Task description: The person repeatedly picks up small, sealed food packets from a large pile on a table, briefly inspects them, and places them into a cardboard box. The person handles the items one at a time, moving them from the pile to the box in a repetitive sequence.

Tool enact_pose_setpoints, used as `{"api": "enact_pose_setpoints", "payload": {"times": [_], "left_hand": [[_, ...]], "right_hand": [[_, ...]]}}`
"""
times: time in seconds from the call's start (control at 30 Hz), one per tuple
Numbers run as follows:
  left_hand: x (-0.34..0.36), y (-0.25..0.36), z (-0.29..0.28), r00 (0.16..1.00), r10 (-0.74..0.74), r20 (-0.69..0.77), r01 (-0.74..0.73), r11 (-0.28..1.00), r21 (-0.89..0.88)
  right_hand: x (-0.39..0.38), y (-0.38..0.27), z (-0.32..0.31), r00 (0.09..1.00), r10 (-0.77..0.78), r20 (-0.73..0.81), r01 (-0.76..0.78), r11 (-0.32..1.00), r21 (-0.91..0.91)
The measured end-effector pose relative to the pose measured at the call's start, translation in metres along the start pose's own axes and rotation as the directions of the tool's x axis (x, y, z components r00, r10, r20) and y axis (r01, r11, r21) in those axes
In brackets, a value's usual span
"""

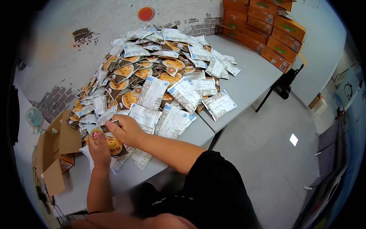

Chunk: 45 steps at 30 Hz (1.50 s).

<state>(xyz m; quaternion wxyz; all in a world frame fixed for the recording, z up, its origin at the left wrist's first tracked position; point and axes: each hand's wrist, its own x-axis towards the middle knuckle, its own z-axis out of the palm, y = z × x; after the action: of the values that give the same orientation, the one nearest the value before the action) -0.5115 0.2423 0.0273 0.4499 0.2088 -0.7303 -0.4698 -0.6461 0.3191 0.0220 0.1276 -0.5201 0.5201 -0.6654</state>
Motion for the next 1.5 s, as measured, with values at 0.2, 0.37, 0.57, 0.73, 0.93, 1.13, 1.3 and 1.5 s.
{"api": "enact_pose_setpoints", "payload": {"times": [0.2, 0.37, 0.57, 0.73, 0.93, 1.13, 1.3, 1.5], "left_hand": [[-0.009, -0.009, 0.0, 0.978, 0.196, 0.077, -0.202, 0.977, 0.068], [-0.002, -0.027, -0.008, 0.994, -0.08, -0.078, 0.076, 0.996, -0.053], [-0.011, -0.025, -0.005, 0.989, 0.142, 0.049, -0.134, 0.98, -0.148], [-0.012, -0.028, -0.01, 0.992, 0.11, 0.069, -0.106, 0.992, -0.065], [-0.01, -0.022, -0.003, 0.998, 0.063, -0.029, -0.069, 0.959, -0.275], [-0.012, -0.038, -0.011, 0.947, 0.31, 0.077, -0.305, 0.949, -0.077], [-0.006, -0.027, -0.005, 0.998, -0.045, -0.038, 0.026, 0.916, -0.401], [-0.004, -0.042, -0.013, 0.994, -0.021, 0.111, 0.053, 0.954, -0.294]], "right_hand": [[0.005, 0.002, 0.008, 0.954, 0.3, -0.017, -0.282, 0.913, 0.296], [0.004, -0.018, 0.003, 0.927, 0.323, 0.19, -0.323, 0.946, -0.029], [-0.001, -0.007, 0.011, 0.966, 0.229, 0.124, -0.244, 0.962, 0.123], [0.004, 0.013, 0.015, 0.95, 0.296, 0.099, -0.312, 0.894, 0.323], [0.0, 0.006, 0.013, 0.982, 0.091, 0.168, -0.079, 0.994, -0.075], [-0.001, 0.009, 0.018, 0.937, 0.333, 0.105, -0.348, 0.876, 0.334], [0.003, 0.001, 0.005, 0.958, 0.187, 0.215, -0.197, 0.98, 0.026], [0.0, -0.007, 0.002, 0.969, -0.151, 0.196, 0.179, 0.975, -0.132]]}}
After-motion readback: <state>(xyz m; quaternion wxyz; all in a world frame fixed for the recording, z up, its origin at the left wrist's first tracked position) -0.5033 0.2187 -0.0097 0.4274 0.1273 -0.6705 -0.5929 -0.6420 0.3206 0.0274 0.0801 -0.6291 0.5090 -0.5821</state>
